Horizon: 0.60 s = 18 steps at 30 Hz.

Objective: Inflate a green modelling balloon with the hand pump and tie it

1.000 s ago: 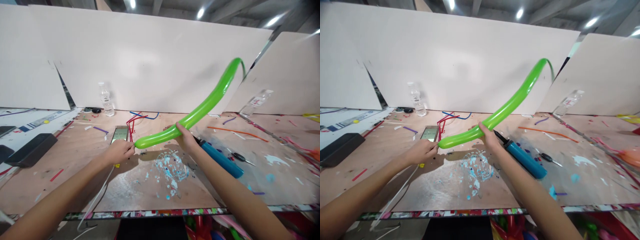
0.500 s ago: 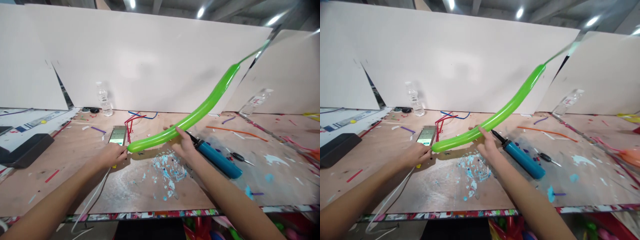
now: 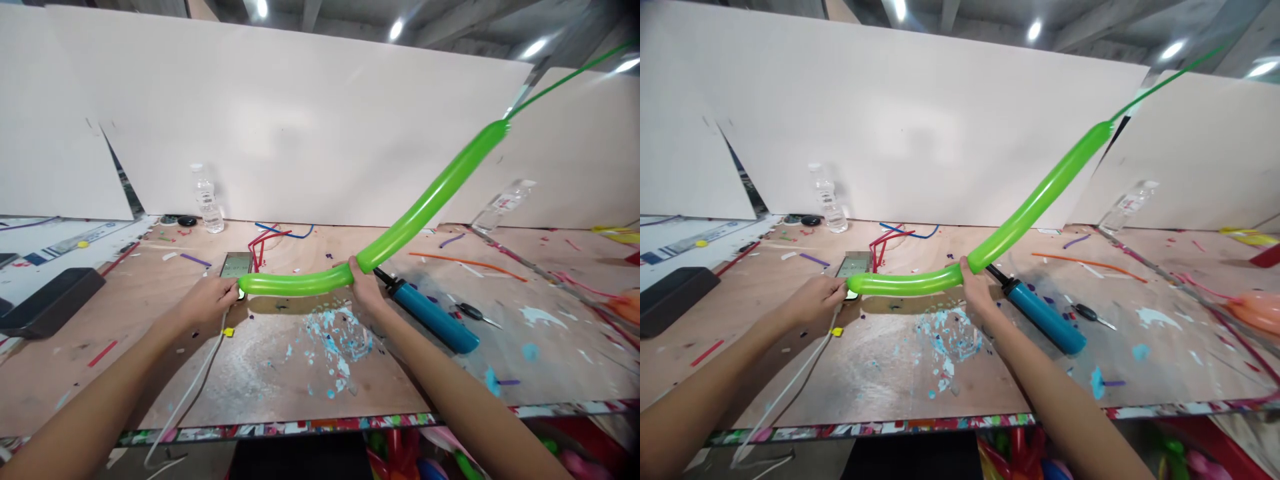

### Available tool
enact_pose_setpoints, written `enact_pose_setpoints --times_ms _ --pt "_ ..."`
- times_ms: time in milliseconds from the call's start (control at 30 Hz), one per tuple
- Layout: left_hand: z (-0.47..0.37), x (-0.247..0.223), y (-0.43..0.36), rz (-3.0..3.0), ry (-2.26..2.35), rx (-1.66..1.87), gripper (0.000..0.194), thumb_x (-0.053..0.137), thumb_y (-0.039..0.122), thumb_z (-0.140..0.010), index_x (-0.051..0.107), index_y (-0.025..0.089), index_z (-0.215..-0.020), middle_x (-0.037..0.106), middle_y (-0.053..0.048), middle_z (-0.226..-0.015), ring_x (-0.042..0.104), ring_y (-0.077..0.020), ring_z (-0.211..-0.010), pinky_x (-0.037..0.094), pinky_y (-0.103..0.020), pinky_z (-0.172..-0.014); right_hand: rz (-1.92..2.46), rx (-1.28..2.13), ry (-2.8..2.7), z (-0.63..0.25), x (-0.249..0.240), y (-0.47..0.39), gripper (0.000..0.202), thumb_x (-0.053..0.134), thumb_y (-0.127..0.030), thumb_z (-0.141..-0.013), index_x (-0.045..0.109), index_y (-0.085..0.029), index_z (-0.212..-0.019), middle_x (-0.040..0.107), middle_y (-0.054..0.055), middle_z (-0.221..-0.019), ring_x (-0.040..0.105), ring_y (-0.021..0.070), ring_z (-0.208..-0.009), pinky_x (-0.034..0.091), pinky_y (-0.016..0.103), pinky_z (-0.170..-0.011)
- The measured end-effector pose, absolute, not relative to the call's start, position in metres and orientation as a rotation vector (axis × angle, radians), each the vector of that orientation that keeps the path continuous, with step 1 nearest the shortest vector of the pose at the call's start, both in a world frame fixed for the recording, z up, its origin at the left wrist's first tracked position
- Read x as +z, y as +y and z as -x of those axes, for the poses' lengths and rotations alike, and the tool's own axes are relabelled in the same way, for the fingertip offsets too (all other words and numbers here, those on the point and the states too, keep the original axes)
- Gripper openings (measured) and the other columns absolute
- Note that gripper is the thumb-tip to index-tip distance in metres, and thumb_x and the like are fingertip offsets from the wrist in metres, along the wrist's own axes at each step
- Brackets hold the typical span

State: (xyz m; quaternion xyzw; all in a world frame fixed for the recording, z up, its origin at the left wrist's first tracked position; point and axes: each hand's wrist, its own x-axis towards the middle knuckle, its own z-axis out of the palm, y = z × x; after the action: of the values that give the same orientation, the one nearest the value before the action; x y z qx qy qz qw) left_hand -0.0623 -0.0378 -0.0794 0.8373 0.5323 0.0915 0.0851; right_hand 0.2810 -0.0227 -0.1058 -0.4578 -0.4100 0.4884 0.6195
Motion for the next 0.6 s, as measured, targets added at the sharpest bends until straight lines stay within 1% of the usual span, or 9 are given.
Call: enact_pose_setpoints --times_ms 100,233,333,400,533,600 --pt "0.064 -0.08 -0.035 -2.553 1.625 0.199 0.038 0.03 0.035 -0.091 0.054 0.019 -0.066 0.061 -0.006 -0.064 0.054 -0.0194 -0.06 0.023 -0.029 -0.056 0.965 1.236 -0.917 -0.274 -0.096 -0.026 0.042 0.074 -0.059 -0.066 0.068 -0.019 -0.08 0.072 0.003 -0.078 0.068 0.0222 -0.081 0.055 0.033 -0.071" --pt "0.066 -0.083 -0.033 -2.647 1.646 0.065 0.04 0.029 0.037 -0.092 0.059 0.02 -0.073 0.065 -0.008 -0.069 0.057 -0.0221 -0.062 0.021 -0.03 -0.055 0.744 1.326 -0.615 -0.279 -0.085 -0.025 0.033 0.075 -0.05 -0.069 0.063 -0.02 -0.078 0.072 0.001 -0.079 0.068 0.0187 -0.08 0.056 0.031 -0.072" --pt "0.069 -0.086 -0.032 -2.689 1.685 0.069 0.039 0.028 0.037 -0.093 0.058 0.02 -0.075 0.067 -0.009 -0.071 0.057 -0.0219 -0.062 0.02 -0.031 -0.055 0.735 1.238 -0.551 -0.29 -0.084 -0.019 0.033 0.073 -0.051 -0.072 0.063 -0.02 -0.079 0.072 0.0 -0.078 0.068 0.0173 -0.081 0.056 0.03 -0.072" --pt "0.071 -0.088 -0.03 -2.71 1.685 0.106 0.038 0.029 0.038 -0.093 0.058 0.02 -0.075 0.067 -0.009 -0.072 0.057 -0.0216 -0.063 0.021 -0.031 -0.055 0.789 1.172 -0.602 -0.295 -0.088 -0.015 0.035 0.072 -0.053 -0.073 0.063 -0.02 -0.079 0.072 0.001 -0.078 0.069 0.0187 -0.082 0.056 0.031 -0.073" --pt "0.076 -0.091 -0.027 -2.693 1.693 0.174 0.034 0.033 0.038 -0.091 0.057 0.02 -0.074 0.066 -0.009 -0.071 0.056 -0.0215 -0.062 0.021 -0.031 -0.055 0.838 1.118 -0.658 -0.296 -0.097 -0.01 0.035 0.076 -0.05 -0.07 0.064 -0.018 -0.073 0.071 0.004 -0.071 0.069 0.0221 -0.084 0.056 0.033 -0.077" --pt "0.078 -0.091 -0.026 -2.669 1.699 0.237 0.03 0.037 0.037 -0.089 0.055 0.02 -0.071 0.064 -0.009 -0.068 0.054 -0.0211 -0.06 0.021 -0.031 -0.054 0.842 1.121 -0.68 -0.294 -0.098 -0.011 0.035 0.078 -0.05 -0.068 0.063 -0.018 -0.071 0.071 0.004 -0.071 0.069 0.0233 -0.088 0.056 0.034 -0.079"
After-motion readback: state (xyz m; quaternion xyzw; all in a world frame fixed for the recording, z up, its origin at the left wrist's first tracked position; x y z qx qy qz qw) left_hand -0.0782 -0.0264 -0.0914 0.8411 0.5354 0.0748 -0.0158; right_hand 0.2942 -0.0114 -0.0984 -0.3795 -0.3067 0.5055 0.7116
